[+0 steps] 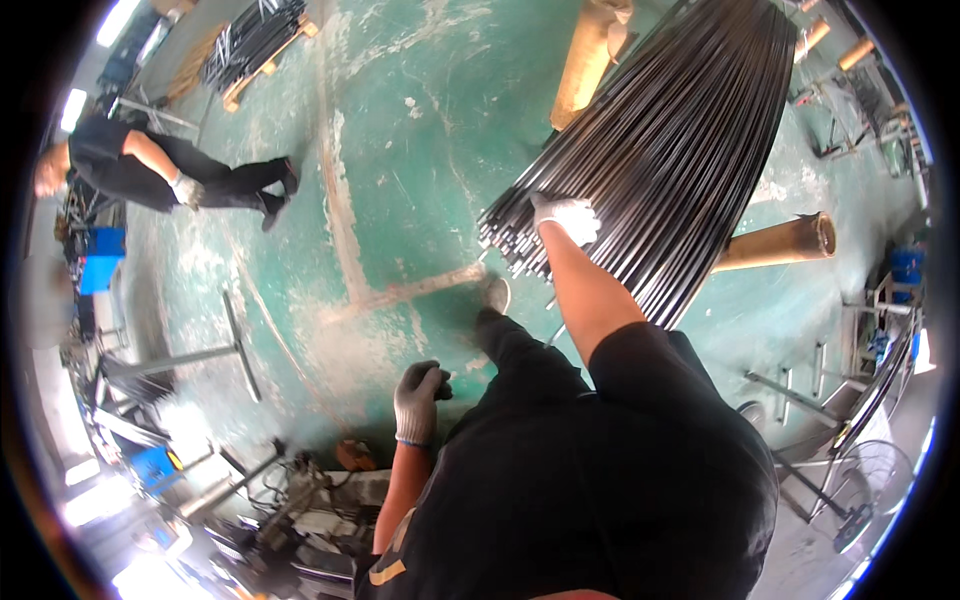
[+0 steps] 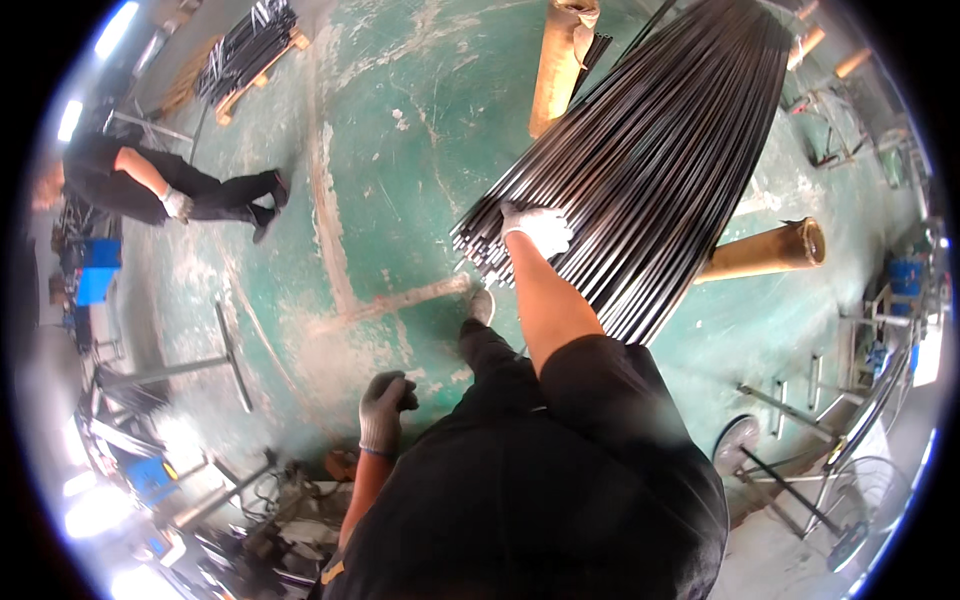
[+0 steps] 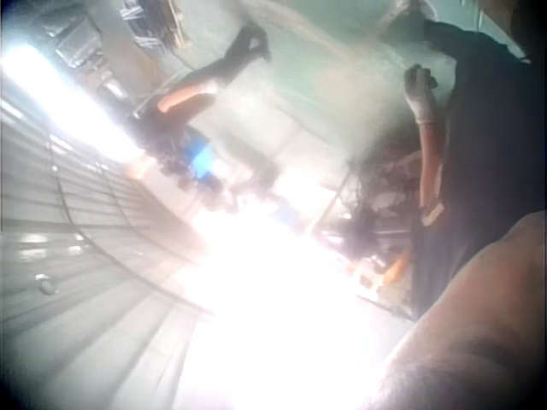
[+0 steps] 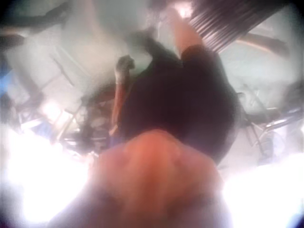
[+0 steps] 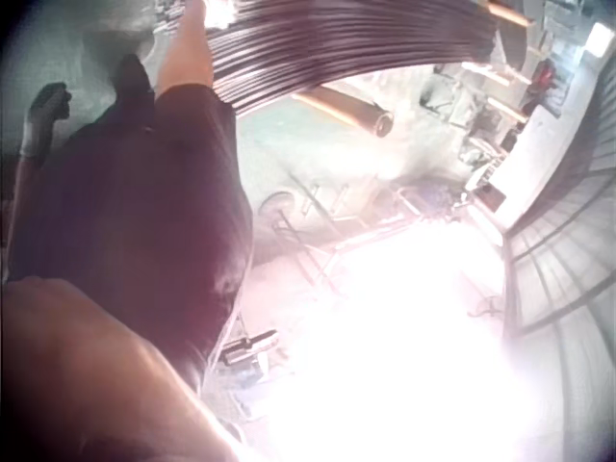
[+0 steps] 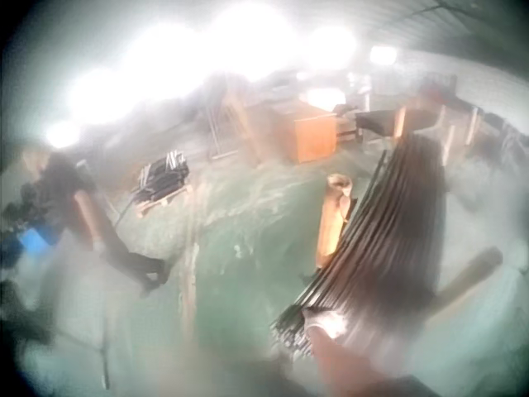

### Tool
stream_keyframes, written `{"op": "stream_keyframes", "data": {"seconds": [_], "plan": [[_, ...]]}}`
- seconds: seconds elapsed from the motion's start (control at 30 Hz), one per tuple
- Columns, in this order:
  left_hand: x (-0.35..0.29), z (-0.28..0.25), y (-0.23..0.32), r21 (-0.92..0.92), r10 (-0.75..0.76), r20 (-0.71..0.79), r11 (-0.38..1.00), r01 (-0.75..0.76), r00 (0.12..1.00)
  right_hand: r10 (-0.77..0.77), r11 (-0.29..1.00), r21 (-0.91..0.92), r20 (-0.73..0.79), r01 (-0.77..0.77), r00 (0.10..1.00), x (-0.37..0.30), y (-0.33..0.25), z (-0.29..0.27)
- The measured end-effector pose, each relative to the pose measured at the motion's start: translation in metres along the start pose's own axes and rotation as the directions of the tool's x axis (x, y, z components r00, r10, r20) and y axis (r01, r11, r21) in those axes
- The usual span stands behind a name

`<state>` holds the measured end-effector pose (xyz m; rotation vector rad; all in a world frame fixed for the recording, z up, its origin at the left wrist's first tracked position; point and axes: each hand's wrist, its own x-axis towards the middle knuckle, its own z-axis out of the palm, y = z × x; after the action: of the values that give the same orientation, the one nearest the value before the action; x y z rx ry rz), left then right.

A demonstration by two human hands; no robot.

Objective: The person operates a manual metal rod bending machine in a workshop. They load straight metal rods into the machine, activate the bending mechanism, and then remove the bent rods. The person stacks the finished bent rods on a wooden pallet.

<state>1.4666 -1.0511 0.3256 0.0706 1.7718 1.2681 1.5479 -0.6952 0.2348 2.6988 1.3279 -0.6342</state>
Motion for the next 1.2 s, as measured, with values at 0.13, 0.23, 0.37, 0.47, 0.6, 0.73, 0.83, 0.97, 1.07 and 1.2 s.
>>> {"op": "stream_keyframes", "data": {"seconds": [0.13,0.23,0.37,0.47,0.6,0.73,0.83,0.97,1.07,1.2], "plan": [[0.032,-0.055,0.004,-0.019,-0.188,-0.136,0.982,0.187,0.973,0.348,0.936,0.041,-0.239,-0.349,0.907,0.006,-0.051,0.077],[0.050,-0.072,0.014,0.008,-0.317,-0.169,0.947,0.322,0.933,0.305,0.946,0.134,-0.071,-0.294,0.950,-0.019,-0.038,0.058],[0.104,-0.051,0.064,0.105,-0.169,-0.041,0.979,0.173,0.985,0.248,0.920,0.272,0.151,-0.281,0.957,-0.002,-0.016,0.055],[0.139,-0.023,0.111,0.021,-0.075,0.057,0.997,0.074,0.996,0.175,0.923,0.300,0.230,-0.241,0.957,0.006,-0.010,0.050],[0.169,0.005,0.148,0.154,-0.029,0.284,0.988,-0.016,0.958,0.006,0.919,0.383,0.226,-0.095,0.974,0.019,0.012,0.052],[0.197,0.021,0.165,0.336,-0.157,0.393,0.942,0.017,0.906,-0.142,0.730,0.666,0.365,-0.151,0.920,0.016,0.035,0.043],[0.220,0.042,0.175,0.456,-0.245,0.478,0.890,0.001,0.843,-0.106,0.609,0.756,0.378,-0.241,0.920,0.017,0.050,0.036],[0.260,0.063,0.187,0.560,-0.310,0.625,0.817,-0.135,0.716,-0.152,0.831,0.551,0.350,-0.072,0.924,0.003,0.050,-0.002],[0.285,0.085,0.208,0.613,-0.358,0.687,0.752,-0.242,0.632,-0.006,0.591,0.736,0.413,-0.330,0.911,-0.015,0.053,-0.027],[0.299,0.111,0.232,0.547,-0.269,0.745,0.771,-0.327,0.611,-0.194,0.042,0.910,0.411,-0.412,0.891,-0.027,0.070,-0.028]]}}
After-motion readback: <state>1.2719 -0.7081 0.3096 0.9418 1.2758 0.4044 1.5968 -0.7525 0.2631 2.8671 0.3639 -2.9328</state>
